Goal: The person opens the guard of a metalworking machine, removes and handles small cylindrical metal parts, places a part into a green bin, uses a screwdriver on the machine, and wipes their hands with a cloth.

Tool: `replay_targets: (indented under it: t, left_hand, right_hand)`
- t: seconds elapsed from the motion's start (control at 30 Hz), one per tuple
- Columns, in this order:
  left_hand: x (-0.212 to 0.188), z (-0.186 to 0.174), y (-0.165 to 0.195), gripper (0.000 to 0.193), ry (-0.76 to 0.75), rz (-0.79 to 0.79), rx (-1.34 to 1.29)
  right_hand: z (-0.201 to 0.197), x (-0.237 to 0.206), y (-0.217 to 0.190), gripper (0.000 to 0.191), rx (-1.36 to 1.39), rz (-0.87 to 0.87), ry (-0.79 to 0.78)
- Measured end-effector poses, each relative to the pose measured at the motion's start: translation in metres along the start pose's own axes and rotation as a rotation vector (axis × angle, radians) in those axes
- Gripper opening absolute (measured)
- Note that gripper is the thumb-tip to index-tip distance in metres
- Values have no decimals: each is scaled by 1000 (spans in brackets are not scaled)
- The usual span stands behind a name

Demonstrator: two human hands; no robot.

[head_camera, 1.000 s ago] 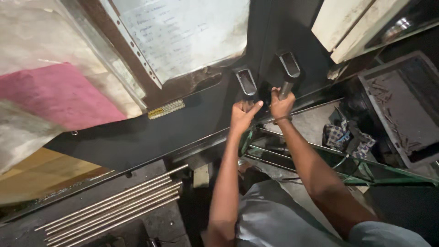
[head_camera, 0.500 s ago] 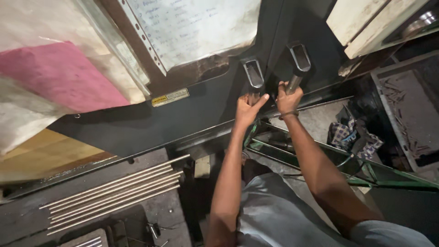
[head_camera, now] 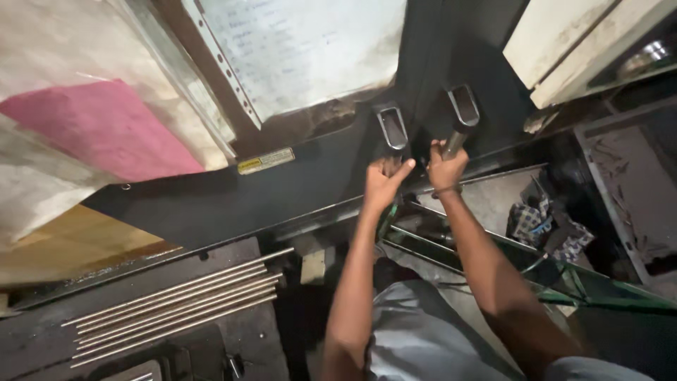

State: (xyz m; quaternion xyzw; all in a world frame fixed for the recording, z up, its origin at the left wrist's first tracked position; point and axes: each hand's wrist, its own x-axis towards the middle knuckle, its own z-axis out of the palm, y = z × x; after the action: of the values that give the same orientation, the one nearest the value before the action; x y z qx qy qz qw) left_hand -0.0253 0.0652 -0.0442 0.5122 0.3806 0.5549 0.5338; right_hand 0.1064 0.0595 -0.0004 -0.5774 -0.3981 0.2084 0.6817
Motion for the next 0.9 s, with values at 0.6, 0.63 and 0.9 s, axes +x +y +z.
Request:
replay_targets:
  t: [0.6, 0.63, 0.9]
  left_hand:
    - [-2, -3, 5, 43, -52, -29, -4]
    - [-5, -4, 7, 39, -46, -19, 44]
    - [-128, -71, -22, 75, -166, 405, 711]
  right_hand:
    - [-3, 2, -3, 21, -74, 90, 39]
    - [-3, 3, -2, 22, -94, 60, 41]
    - [-6, 9, 25, 20, -154, -183, 66]
